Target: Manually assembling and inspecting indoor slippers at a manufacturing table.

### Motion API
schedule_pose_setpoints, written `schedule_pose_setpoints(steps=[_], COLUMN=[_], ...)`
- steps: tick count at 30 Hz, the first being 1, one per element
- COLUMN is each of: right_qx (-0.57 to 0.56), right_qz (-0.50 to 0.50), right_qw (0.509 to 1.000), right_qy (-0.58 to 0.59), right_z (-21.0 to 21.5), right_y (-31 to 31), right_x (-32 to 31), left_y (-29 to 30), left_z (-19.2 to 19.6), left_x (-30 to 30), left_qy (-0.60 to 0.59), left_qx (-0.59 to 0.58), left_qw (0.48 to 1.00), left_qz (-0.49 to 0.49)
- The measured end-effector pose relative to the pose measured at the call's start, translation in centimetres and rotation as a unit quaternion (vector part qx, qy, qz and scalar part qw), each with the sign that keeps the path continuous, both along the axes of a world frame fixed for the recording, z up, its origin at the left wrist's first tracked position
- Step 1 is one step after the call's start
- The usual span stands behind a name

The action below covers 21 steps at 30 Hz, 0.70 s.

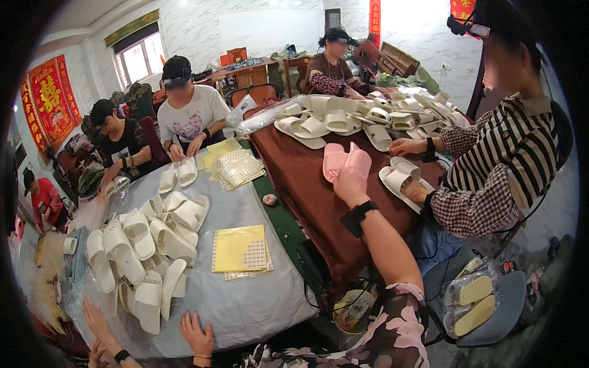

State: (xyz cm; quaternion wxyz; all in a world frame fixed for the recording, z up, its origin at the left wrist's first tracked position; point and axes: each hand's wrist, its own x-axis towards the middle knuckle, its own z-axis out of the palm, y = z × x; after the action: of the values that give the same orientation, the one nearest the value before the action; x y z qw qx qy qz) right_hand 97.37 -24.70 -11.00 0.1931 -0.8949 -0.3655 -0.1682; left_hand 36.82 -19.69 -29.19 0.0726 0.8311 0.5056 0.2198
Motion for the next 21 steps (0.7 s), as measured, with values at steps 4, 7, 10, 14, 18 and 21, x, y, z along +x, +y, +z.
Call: schedule_pose_setpoints(steps=[4, 7, 10, 14, 18, 21], right_qx=[0.023, 0.034, 0.051, 0.001, 0.066, 0.124], right_qz=[-0.089, -0.149, -0.052, 0.037, 0.099, 0.117], right_qw=[0.994, 0.986, 0.991, 0.976, 0.917, 0.901], right_qy=[-0.063, -0.067, 0.113, 0.212, 0.381, 0.399], right_z=[1.0, -0.6, -0.6, 0.7, 1.5, -3.1], right_y=[-0.6, -3.1, -0.8, -3.0, -3.8, -4.2], right_x=[5.5, 10.4, 10.5, 8.3, 0.3, -2.9], left_y=[0.1, 0.6, -0.4, -0.3, -0.1, -0.6], left_z=[0.0, -0.1, 0.2, 0.3, -0.1, 0.7], left_x=[0.0, 0.9, -0.1, 0.4, 0.3, 1.0], left_qy=[-0.004, 0.000, 0.008, 0.015, -0.006, -0.047], left_qx=[0.009, 0.027, 0.016, 0.005, 0.021, -0.017], left_qw=[1.000, 0.999, 1.000, 1.000, 1.000, 0.998], left_qz=[-0.004, -0.019, 0.016, 0.005, -0.007, -0.041])
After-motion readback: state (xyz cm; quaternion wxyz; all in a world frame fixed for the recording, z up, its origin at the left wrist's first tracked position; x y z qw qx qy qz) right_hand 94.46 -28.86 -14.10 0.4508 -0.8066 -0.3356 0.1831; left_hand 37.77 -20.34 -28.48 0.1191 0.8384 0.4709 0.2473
